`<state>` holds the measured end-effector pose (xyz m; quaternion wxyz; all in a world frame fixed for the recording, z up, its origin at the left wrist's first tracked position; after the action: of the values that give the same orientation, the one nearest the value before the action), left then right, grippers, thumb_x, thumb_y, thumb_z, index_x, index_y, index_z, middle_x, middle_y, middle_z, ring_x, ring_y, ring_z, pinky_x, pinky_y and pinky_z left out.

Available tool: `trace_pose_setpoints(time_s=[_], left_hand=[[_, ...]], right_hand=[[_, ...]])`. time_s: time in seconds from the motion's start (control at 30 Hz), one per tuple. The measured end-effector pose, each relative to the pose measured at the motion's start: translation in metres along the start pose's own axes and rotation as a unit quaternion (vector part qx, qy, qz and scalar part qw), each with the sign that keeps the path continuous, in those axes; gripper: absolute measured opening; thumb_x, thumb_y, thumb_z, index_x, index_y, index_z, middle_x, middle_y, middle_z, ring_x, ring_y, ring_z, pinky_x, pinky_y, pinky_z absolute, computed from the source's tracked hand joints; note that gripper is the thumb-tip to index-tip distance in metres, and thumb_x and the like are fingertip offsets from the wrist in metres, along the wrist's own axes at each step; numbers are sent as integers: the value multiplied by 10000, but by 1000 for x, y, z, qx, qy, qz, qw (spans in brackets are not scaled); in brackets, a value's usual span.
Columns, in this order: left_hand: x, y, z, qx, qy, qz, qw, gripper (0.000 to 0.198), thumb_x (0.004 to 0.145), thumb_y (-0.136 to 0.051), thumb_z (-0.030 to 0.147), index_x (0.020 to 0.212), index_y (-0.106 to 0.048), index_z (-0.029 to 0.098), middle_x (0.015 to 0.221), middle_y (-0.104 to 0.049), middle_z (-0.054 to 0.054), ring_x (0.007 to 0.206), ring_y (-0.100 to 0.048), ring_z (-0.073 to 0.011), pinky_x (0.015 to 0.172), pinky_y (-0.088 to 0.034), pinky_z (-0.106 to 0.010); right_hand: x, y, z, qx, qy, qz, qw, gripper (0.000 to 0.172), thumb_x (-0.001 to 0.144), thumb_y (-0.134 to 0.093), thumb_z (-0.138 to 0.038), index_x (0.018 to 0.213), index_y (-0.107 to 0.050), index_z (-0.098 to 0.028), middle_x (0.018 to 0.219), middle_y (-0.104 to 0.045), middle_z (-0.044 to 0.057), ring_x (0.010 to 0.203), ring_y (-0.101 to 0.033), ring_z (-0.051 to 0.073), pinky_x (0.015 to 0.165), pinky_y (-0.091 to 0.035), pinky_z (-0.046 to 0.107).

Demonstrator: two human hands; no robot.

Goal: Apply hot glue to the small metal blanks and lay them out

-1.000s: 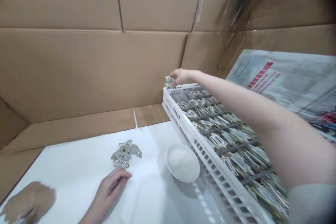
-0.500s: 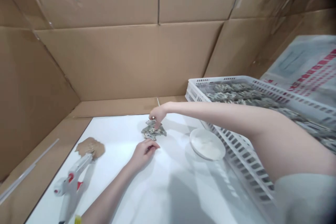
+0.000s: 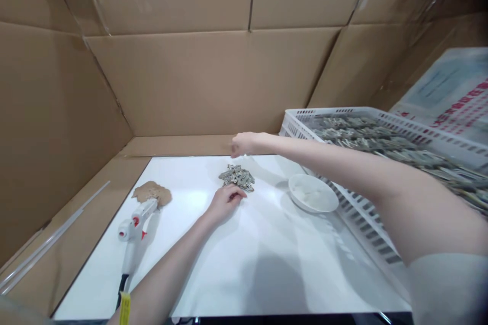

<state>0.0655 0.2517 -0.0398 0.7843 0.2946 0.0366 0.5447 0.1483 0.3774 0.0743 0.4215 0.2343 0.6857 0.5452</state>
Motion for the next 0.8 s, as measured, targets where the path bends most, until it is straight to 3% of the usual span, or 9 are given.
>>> trace_pose_setpoints(time_s=[0.13,0.3,0.4,0.5,0.63,0.8], left_hand=[[0,4,3,-4,-22,21,1000,274,769,-493,14,821,-729,145,850,-693,-56,783,-634,-166,715,-469,-257],[-1,23,0,12,-35,120,992,262,772,-477,14,784,-695,159,819,-651,-41,764,-604,-161,704,-466,-263],[-1,32,-3,25,-36,176,983,221,824,-476,66,825,-666,179,866,-624,-41,789,-596,-167,738,-483,-284],[1,33,-6,36,-45,187,981,195,820,-510,89,883,-656,202,972,-604,-48,933,-603,-190,829,-493,-307],[5,33,-13,45,-46,187,980,258,784,-550,78,980,-640,218,1065,-593,-56,1084,-569,-215,991,-443,-362],[13,34,-33,42,-16,189,981,276,768,-594,122,1028,-622,209,1107,-601,-78,1110,-577,-244,1005,-443,-407]], right_hand=[[-12,-3,1,23,-38,103,994,348,893,-540,-460,1056,-654,-175,1041,-696,106,870,-621,234,724,-435,310],[-17,-52,-9,58,-80,225,969,429,977,-383,-440,1267,-566,-182,1270,-596,138,1147,-549,262,906,-420,320],[-28,-85,-17,103,-99,341,929,385,962,-438,-410,1229,-616,-195,1182,-628,121,1131,-552,262,965,-407,354],[-40,-111,-19,155,-79,431,885,318,946,-481,-357,1144,-664,-187,1142,-647,109,1110,-556,242,994,-400,357],[-46,-132,-16,211,-35,463,860,272,939,-478,-279,1098,-678,-185,1108,-658,102,1084,-565,220,976,-424,335],[-41,-139,-9,268,-25,457,848,268,921,-476,-231,1082,-685,-188,1105,-662,91,1074,-577,205,961,-433,315]])
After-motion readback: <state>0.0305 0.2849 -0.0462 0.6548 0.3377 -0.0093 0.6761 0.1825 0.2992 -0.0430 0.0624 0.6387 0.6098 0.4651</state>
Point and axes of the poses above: each hand's wrist, its own x-axis towards the middle knuckle, its own y-axis out of the back of the hand, z = x × y, the point moved 6 cm from there along x, towards the middle knuckle
